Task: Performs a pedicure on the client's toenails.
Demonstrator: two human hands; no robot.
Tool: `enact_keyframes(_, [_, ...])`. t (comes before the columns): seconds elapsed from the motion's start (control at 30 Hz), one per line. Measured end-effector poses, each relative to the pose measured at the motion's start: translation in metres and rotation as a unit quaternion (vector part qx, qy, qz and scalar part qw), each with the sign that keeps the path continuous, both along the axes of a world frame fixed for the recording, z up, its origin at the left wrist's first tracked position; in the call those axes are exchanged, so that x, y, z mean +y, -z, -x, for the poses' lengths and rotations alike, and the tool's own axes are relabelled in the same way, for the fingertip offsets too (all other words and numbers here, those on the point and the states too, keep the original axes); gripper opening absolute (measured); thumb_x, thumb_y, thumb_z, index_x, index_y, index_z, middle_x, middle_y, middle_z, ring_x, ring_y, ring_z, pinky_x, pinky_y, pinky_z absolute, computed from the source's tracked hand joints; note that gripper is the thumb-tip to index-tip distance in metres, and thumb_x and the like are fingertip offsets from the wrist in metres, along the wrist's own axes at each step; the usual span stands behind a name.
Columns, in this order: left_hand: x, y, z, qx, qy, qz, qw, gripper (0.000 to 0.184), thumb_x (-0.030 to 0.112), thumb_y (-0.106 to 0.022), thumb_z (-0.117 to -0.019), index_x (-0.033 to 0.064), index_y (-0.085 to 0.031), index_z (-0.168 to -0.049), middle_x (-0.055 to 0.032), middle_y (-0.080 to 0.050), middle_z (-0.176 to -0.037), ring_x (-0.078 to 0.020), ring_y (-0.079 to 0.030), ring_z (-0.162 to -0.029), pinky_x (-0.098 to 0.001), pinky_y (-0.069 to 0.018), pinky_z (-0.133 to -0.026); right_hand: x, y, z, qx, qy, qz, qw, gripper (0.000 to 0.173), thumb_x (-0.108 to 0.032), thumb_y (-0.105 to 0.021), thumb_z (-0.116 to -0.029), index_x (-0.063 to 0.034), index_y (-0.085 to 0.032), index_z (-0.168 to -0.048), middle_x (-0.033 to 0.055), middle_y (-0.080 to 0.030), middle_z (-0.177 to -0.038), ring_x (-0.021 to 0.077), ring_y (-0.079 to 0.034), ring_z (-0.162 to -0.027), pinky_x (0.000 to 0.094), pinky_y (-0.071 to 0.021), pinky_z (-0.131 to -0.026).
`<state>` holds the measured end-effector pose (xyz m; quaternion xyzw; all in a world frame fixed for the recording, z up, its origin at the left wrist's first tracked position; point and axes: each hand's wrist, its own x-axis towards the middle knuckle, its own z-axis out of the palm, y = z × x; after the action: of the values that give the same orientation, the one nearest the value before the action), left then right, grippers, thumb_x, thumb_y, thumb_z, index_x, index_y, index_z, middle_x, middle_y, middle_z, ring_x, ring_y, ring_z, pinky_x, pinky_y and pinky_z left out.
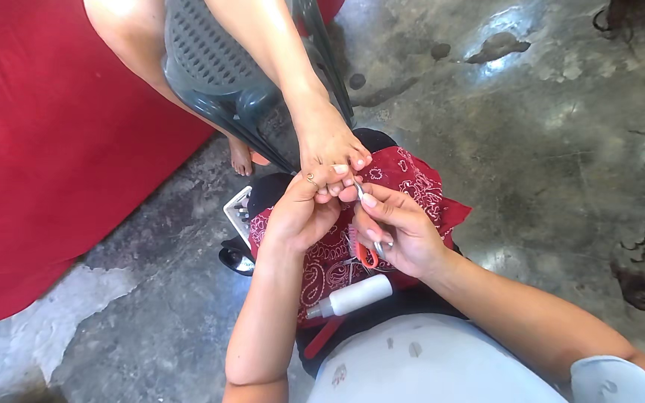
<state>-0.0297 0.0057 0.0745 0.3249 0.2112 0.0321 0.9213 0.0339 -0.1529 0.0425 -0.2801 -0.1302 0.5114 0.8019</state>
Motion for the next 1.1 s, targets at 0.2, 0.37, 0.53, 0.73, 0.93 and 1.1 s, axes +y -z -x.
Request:
enact_keyframes(0.2, [0.000,0.001,0.005,-0.011,0.004,-0.015,1.000,0.011,0.010,-0.061,-0.0948,0.0123,-0.065,-0.085,0.0048,-0.054,-0.063,-0.0035,-0.057,-0.059,-0.0204,-0.0541,-0.066,0.002,-0.002,-0.004,0.019,-0.010,0.010,1.000,0.028,-0.020,-0.044,-0.1090,-0.0064,-0.068,-0.107,-0.0022,-0.053,-0.062,0.0012,-0.045,-0.046,0.0140,-0.0399,-0.044])
enact_keyframes(0.37, [0.000,0.000,0.004,0.000,0.014,-0.044,0.999,0.015,0.017,-0.059,-0.0967,0.0153,-0.065,-0.083,0.0044,-0.058,-0.069,-0.0067,-0.062,-0.069,-0.0252,-0.0564,-0.072,-0.001,0.005,-0.007,0.058,-0.033,-0.089,0.994,0.033,-0.028,-0.042,-0.1083,-0.0106,-0.060,-0.087,-0.0072,-0.042,-0.054,0.0012,-0.044,-0.044,0.0155,-0.0389,-0.044])
enact_keyframes(0.53, [0.003,-0.003,0.005,0.041,0.042,-0.064,0.996,0.019,0.026,-0.059,-0.0982,0.0162,-0.067,-0.083,0.0038,-0.061,-0.073,-0.0077,-0.066,-0.071,-0.0278,-0.0588,-0.071,0.001,0.003,-0.029,-0.128,-0.013,-0.075,0.989,0.035,-0.025,-0.037,-0.1065,-0.0094,-0.062,-0.088,-0.0025,-0.055,-0.063,0.0015,-0.050,-0.049,0.0153,-0.0420,-0.045])
enact_keyframes(0.73, [0.017,0.003,0.000,0.007,0.089,-0.005,0.996,0.020,0.016,-0.051,-0.1004,0.0098,-0.067,-0.092,-0.0012,-0.064,-0.075,-0.0106,-0.067,-0.074,-0.0290,-0.0598,-0.077,0.002,0.010,-0.073,-0.361,-0.098,-0.059,0.926,0.024,-0.013,-0.046,-0.1085,0.0015,-0.065,-0.110,-0.0029,-0.064,-0.074,-0.0011,-0.056,-0.058,0.0136,-0.0483,-0.052])
enact_keyframes(0.93, [0.014,0.002,0.004,-0.001,0.069,0.011,0.998,0.016,0.017,-0.057,-0.0995,0.0088,-0.068,-0.091,0.0004,-0.061,-0.070,-0.0084,-0.065,-0.068,-0.0249,-0.0588,-0.073,0.007,0.013,-0.081,-0.325,-0.149,-0.074,0.931,0.026,-0.010,-0.045,-0.1078,0.0023,-0.068,-0.107,-0.0013,-0.067,-0.078,-0.0038,-0.052,-0.054,0.0116,-0.0443,-0.048])
enact_keyframes(1.1, [0.014,0.002,0.005,-0.002,0.059,0.020,0.998,0.014,0.015,-0.059,-0.0984,0.0085,-0.068,-0.090,0.0002,-0.061,-0.070,-0.0092,-0.065,-0.068,-0.0267,-0.0596,-0.075,0.008,0.009,-0.085,-0.330,-0.174,-0.071,0.925,0.025,-0.009,-0.046,-0.1077,0.0035,-0.068,-0.107,0.0013,-0.071,-0.078,-0.0046,-0.052,-0.051,0.0103,-0.0404,-0.044])
